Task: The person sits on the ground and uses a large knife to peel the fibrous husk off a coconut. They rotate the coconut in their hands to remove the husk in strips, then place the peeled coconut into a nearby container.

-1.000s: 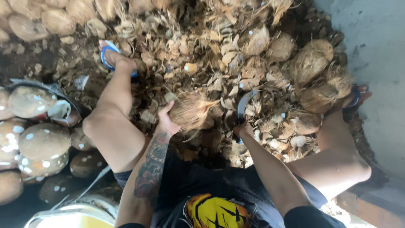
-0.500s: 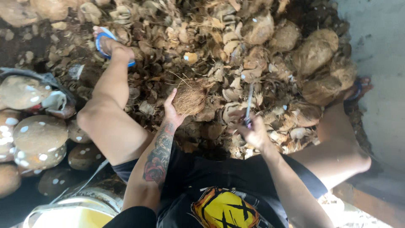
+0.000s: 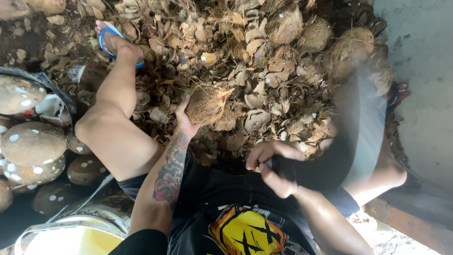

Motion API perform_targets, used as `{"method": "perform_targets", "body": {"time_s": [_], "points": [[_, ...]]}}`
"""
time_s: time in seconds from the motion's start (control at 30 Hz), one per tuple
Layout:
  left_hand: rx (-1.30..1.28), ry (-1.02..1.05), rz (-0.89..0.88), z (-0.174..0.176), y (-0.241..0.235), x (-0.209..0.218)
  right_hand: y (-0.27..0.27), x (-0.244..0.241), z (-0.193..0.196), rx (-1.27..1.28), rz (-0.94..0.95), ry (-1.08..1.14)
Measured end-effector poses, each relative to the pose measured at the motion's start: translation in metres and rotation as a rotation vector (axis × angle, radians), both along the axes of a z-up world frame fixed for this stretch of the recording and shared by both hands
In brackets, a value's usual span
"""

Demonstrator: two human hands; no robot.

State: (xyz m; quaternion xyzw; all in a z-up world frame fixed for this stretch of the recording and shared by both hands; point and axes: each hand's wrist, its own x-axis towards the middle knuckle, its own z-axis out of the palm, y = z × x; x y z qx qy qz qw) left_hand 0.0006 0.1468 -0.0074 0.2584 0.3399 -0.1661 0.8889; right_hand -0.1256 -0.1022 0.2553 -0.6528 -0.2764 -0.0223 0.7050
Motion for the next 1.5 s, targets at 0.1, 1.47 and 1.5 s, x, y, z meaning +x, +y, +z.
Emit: {"method": "perform_targets", "body": {"time_s": [0.1,1.47,1.5], "points": [[-0.019,-0.017,0.012,0.01,-0.002,0.007,0.008,-0.001,-0.072,0.028,-0.155,-0.194],[-0.043,0.031,0.011,-0.002,-0.013,-0.001,0.031,-0.021,0.018,-0.266,-0.135,1.106],[-0.047,0.029,0.011,0.017,-0.02,0.004,0.022,-0.027,0.014,-0.269,-0.137,1.104]]}}
